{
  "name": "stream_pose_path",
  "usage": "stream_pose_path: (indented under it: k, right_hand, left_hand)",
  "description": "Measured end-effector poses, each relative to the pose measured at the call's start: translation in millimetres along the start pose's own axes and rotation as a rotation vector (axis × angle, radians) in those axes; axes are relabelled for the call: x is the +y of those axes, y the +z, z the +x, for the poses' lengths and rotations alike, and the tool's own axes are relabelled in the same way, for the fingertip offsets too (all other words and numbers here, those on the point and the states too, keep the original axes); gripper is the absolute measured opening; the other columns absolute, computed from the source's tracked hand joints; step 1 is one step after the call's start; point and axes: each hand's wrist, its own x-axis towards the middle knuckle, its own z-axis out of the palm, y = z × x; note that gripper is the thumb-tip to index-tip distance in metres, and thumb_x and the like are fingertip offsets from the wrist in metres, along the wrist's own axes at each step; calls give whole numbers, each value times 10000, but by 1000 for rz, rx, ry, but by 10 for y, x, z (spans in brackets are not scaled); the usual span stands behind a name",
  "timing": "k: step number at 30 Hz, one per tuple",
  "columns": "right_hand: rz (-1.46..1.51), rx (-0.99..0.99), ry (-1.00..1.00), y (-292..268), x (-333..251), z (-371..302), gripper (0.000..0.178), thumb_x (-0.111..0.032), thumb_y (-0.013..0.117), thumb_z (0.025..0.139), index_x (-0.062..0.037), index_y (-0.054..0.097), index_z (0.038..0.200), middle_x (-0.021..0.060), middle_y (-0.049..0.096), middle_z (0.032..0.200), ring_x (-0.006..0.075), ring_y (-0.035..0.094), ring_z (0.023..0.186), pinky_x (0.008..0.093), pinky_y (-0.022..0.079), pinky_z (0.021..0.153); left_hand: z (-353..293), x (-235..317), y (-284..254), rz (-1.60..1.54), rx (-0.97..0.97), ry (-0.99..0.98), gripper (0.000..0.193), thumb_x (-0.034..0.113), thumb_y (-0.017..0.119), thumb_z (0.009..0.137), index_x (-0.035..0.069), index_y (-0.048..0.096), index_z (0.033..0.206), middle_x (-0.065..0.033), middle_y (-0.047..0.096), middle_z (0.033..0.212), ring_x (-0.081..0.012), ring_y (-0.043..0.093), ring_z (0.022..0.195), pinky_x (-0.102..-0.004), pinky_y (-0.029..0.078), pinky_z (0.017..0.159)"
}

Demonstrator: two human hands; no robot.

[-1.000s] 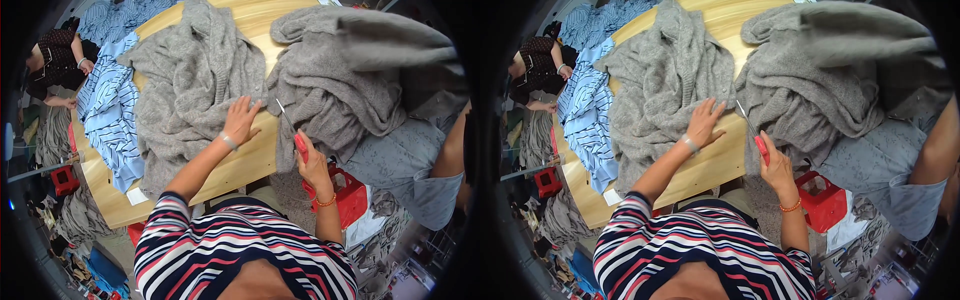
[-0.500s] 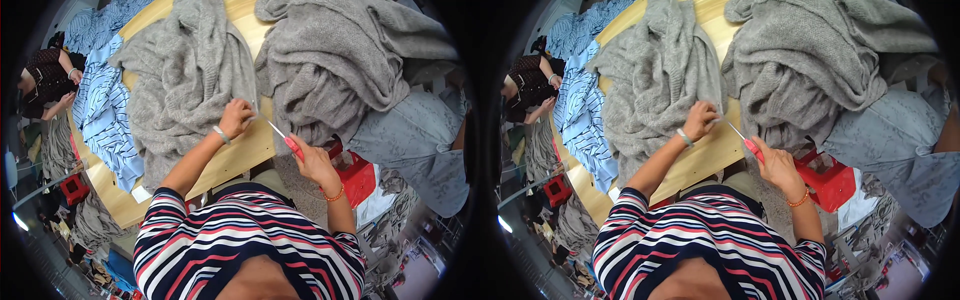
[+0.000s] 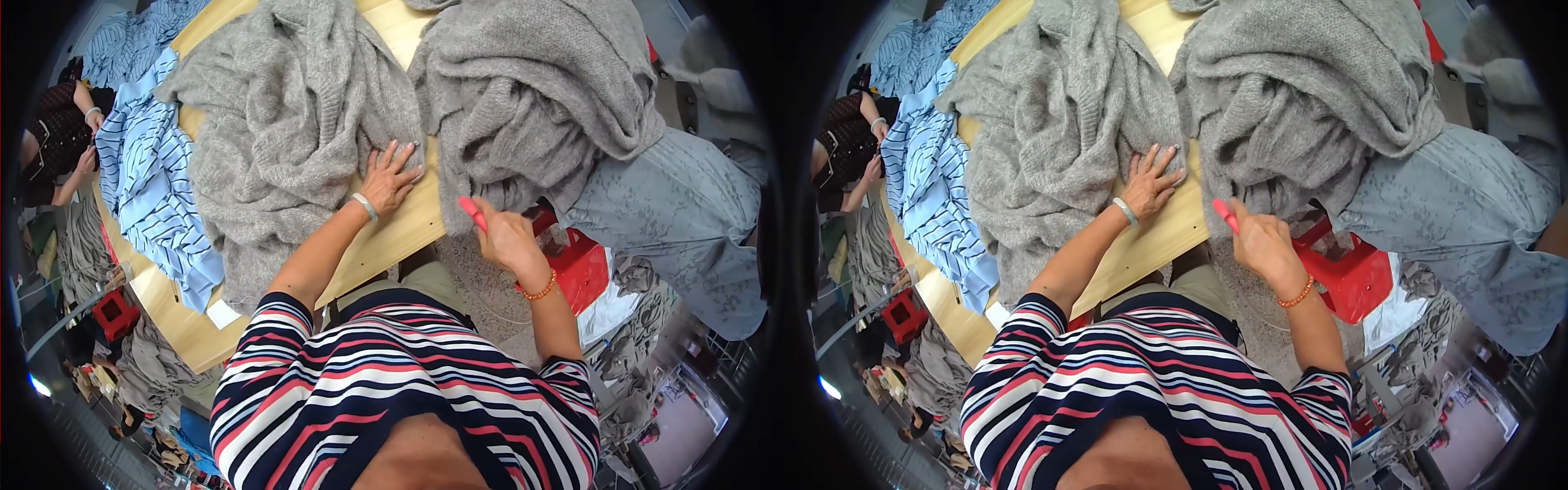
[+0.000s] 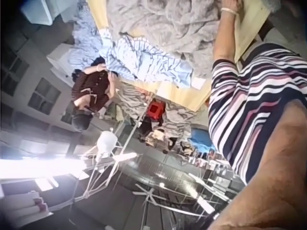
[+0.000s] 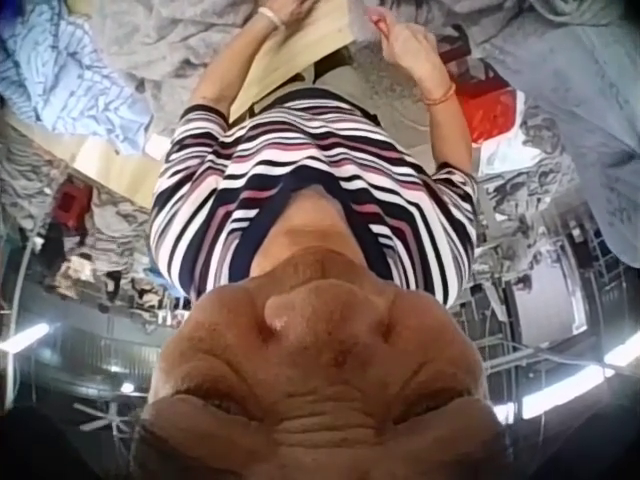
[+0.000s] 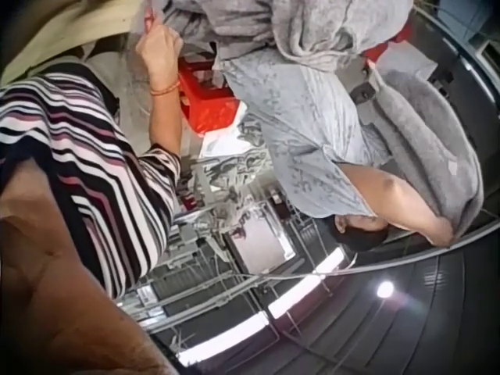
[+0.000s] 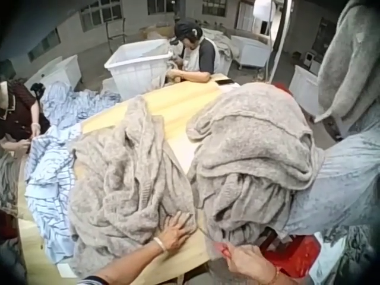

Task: Trim loose threads from a grey fabric garment using scissors.

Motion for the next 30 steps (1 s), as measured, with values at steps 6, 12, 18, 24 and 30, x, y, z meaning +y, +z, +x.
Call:
stream_pose_path:
  k: [6,12,18,24,30]
  right_hand:
    - [96,-110,-15,-32,-32,-112,524,-165,610,834,-119,448,1331,260,643,842,435,626,836,516,490,752]
    - [39,63,115,-63,-110,40,526,-173,591,841,-113,437,1340,271,640,852,440,623,842,527,487,766]
    - [38,-95,19,3,-148,-63,400,-168,533,851,-76,497,1239,256,656,874,417,640,860,500,489,811]
    - [167,-195,-13,164,-134,-432,416,-175,537,855,-99,487,1261,241,657,902,431,625,874,512,485,796]
    - [199,-152,9,175,-213,-490,508,-172,601,837,-129,454,1321,256,639,943,433,613,879,511,478,783]
  left_hand:
    - [29,-27,113,-5,19,-48,467,305,584,854,243,538,1315,-75,197,1557,-379,117,1430,-654,127,1067]
    - [75,34,252,56,60,-86,506,351,596,833,253,530,1325,-86,163,1568,-393,86,1433,-669,118,1056]
    - [117,53,295,79,69,-84,490,325,589,846,262,525,1328,-95,179,1561,-395,107,1426,-658,131,1065]
    - [96,66,311,71,139,-76,501,291,564,871,247,485,1363,-97,190,1559,-385,126,1426,-647,123,1062]
    - [54,90,301,-46,291,-70,533,202,574,856,178,458,1375,-131,256,1522,-392,218,1388,-583,184,1076]
